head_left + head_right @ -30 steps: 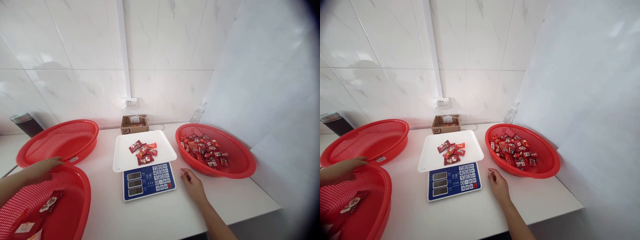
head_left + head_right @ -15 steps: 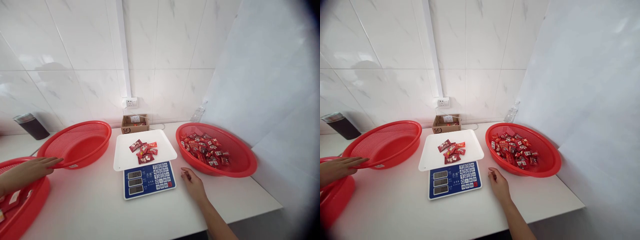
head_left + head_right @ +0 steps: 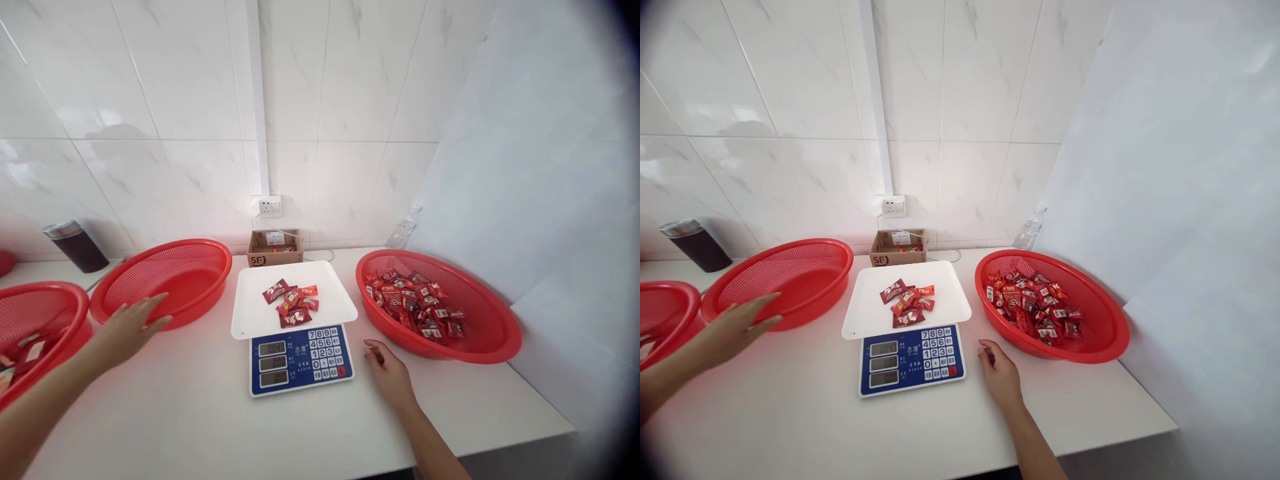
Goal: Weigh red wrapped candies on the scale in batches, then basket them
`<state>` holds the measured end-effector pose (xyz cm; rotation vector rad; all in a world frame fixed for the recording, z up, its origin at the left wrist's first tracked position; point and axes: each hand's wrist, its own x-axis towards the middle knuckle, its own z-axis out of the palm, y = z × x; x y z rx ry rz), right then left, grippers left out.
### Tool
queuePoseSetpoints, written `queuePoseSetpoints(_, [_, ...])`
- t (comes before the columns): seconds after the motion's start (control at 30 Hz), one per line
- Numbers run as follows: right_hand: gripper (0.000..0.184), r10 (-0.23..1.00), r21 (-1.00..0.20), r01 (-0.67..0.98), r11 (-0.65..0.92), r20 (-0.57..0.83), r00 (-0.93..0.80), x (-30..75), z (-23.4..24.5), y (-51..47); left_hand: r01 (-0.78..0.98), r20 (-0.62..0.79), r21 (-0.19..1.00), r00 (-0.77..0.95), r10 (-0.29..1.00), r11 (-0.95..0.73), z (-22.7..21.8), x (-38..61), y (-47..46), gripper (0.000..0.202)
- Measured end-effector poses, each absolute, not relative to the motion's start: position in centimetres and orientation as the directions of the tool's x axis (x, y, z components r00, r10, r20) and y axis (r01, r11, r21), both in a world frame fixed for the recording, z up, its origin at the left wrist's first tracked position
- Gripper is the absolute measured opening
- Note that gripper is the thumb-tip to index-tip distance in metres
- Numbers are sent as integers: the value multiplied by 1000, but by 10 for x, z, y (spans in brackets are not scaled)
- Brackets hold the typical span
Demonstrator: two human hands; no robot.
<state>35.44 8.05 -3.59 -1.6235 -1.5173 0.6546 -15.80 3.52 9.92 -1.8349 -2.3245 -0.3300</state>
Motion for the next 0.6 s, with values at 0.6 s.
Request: queuePoseSetpoints(0.6, [41, 983, -810, 585, 26, 125, 131, 355, -39, 82, 906, 219, 411, 12, 976, -103, 121, 7, 49, 44])
